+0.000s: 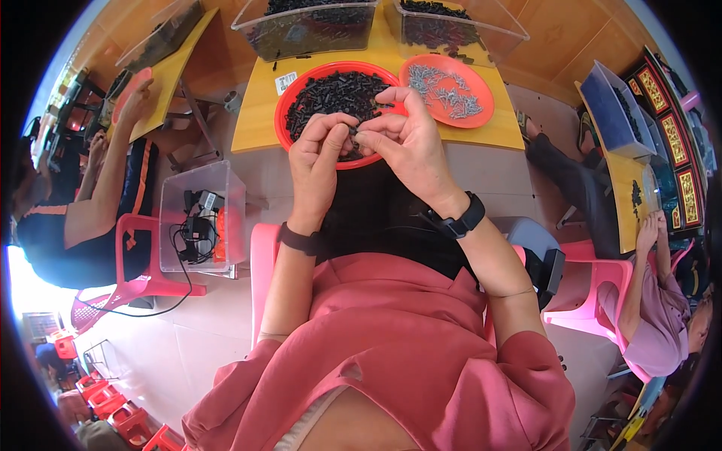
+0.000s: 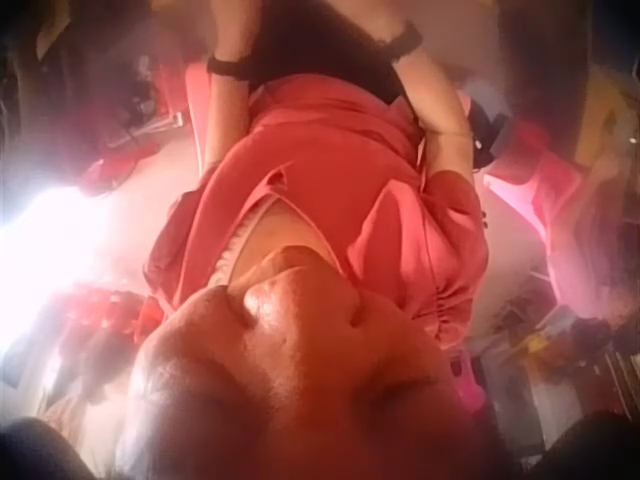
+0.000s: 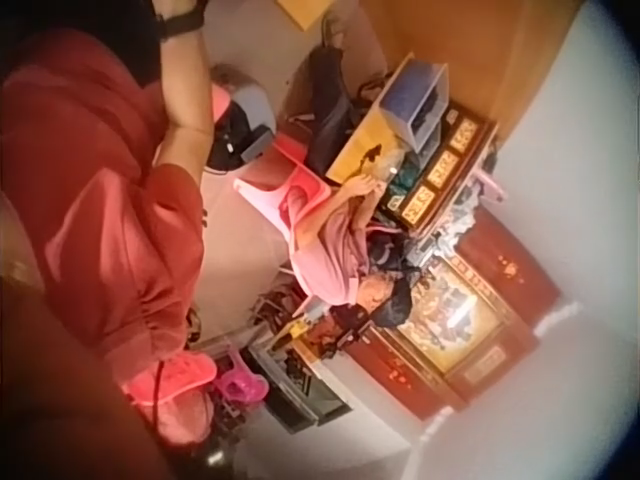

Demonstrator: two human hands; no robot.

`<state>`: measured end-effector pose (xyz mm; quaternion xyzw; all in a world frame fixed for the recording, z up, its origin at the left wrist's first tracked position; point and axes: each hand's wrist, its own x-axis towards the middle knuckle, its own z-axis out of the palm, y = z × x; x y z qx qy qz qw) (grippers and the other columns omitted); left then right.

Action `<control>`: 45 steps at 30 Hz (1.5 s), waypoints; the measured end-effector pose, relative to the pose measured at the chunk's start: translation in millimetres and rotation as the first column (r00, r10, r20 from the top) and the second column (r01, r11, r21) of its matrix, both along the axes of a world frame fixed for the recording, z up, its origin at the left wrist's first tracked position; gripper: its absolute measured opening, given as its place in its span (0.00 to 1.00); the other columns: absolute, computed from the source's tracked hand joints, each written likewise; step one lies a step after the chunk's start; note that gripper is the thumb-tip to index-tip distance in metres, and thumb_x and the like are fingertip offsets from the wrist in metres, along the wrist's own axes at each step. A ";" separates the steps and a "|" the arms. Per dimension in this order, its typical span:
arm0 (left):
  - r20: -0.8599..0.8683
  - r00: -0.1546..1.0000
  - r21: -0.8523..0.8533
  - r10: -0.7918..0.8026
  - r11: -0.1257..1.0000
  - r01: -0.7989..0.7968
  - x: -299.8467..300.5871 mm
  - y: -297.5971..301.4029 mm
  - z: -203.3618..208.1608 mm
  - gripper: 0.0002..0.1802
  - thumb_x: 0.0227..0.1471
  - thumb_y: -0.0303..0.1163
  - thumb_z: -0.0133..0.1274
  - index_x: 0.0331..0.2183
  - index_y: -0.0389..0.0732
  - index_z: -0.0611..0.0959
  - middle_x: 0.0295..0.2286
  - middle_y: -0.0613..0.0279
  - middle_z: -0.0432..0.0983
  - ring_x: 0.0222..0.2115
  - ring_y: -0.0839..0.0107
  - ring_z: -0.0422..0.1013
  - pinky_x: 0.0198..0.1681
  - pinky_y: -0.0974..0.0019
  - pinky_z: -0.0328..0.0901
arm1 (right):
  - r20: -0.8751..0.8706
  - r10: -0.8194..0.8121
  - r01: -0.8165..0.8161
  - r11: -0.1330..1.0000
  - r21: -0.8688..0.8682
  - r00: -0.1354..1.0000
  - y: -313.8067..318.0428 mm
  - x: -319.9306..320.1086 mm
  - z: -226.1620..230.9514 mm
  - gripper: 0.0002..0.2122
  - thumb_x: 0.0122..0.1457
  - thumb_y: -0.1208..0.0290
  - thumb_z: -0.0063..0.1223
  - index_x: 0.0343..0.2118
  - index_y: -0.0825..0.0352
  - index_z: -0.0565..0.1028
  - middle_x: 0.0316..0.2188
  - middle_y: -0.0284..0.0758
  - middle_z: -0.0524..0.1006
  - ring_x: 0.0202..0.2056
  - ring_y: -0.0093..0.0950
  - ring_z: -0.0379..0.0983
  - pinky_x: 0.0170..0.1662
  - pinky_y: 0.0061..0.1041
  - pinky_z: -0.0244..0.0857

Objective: The person sorts and arranges small black components by hand at a workstation.

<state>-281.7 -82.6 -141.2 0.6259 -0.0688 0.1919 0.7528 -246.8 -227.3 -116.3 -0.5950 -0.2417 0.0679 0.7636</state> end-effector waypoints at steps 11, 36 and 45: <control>0.013 0.999 -0.043 -0.053 0.998 0.053 1.4 2.0 -4.2 0.08 0.58 0.27 0.47 0.35 0.34 0.79 0.28 0.71 0.66 0.26 0.84 0.63 0.32 0.79 0.60 | -0.005 0.032 -0.032 0.999 -0.004 0.999 -2.2 -0.8 3.9 0.18 0.53 0.83 0.54 0.43 0.71 0.61 0.28 0.40 0.78 0.31 0.23 0.77 0.35 0.18 0.71; -0.040 0.963 -0.393 -0.267 0.890 0.231 4.7 3.1 -8.4 0.13 0.58 0.30 0.48 0.44 0.36 0.76 0.33 0.65 0.74 0.35 0.80 0.70 0.40 0.75 0.65 | 0.691 -0.041 0.378 0.859 -0.345 0.722 -6.7 -6.6 18.3 0.15 0.49 0.77 0.57 0.40 0.67 0.71 0.25 0.37 0.74 0.25 0.34 0.73 0.27 0.28 0.66; -0.119 0.942 -0.373 -0.313 0.894 0.250 5.0 4.2 -9.5 0.12 0.57 0.31 0.48 0.43 0.37 0.75 0.32 0.66 0.75 0.34 0.79 0.71 0.39 0.75 0.66 | 0.808 0.074 0.476 0.775 -0.416 0.585 -12.8 1.8 10.1 0.14 0.49 0.69 0.59 0.38 0.66 0.72 0.24 0.34 0.73 0.26 0.35 0.72 0.28 0.31 0.65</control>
